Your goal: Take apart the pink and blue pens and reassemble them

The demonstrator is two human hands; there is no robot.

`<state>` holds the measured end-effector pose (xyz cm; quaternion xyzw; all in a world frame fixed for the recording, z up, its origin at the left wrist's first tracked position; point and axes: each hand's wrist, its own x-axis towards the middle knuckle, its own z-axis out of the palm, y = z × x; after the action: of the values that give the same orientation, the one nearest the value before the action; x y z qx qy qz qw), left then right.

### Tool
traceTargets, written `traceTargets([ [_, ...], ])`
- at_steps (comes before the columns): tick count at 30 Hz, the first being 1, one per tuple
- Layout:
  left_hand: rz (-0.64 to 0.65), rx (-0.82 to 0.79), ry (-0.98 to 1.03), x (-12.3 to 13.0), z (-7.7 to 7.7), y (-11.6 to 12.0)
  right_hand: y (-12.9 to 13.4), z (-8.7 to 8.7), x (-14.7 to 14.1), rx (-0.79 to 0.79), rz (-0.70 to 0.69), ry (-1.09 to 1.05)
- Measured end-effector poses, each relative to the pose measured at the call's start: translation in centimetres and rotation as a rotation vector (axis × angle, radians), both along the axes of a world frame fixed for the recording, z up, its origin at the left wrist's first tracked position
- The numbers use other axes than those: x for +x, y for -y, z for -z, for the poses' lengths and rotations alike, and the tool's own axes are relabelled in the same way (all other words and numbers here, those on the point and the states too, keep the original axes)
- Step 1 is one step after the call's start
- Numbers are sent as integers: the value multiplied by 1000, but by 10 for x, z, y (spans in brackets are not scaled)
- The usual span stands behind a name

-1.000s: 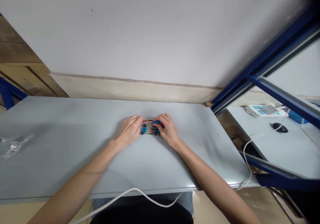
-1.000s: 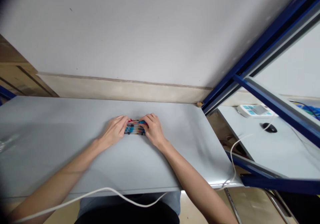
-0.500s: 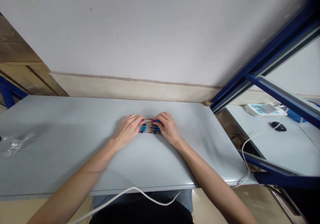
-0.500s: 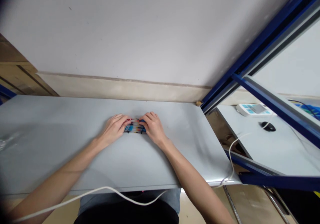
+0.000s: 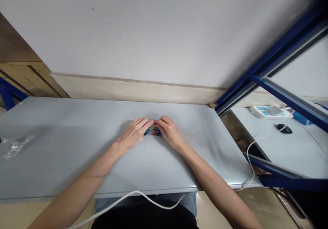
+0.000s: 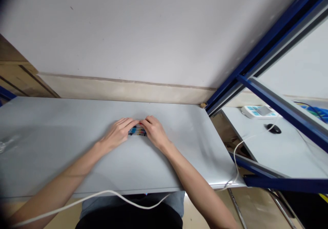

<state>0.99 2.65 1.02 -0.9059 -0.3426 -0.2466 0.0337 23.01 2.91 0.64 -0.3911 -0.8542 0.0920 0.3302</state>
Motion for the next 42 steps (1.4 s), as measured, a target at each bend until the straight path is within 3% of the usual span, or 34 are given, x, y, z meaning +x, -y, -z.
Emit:
traceTargets([
  [8, -155, -41, -27, 5, 1, 4, -1, 5, -3, 79, -49, 9],
  [14, -236, -8, -43, 1, 0, 2, -10, -13, 21, 151, 58, 74],
  [19, -343, -87, 153, -1, 1, 1, -11, -24, 37, 135, 218, -125],
  [24, -321, -202, 342, -1, 3, 1, 3, -16, 16, 47, 251, -93],
  [31, -278, -250, 377, 3, 1, 4, 17, -5, -6, -56, 114, 63],
  [38, -253, -328, 452, 7, 3, 11, 24, -14, -5, -91, -107, -258],
  [42, -172, -394, 490, 15, 1, 17, 25, -16, -12, -142, -205, -235],
])
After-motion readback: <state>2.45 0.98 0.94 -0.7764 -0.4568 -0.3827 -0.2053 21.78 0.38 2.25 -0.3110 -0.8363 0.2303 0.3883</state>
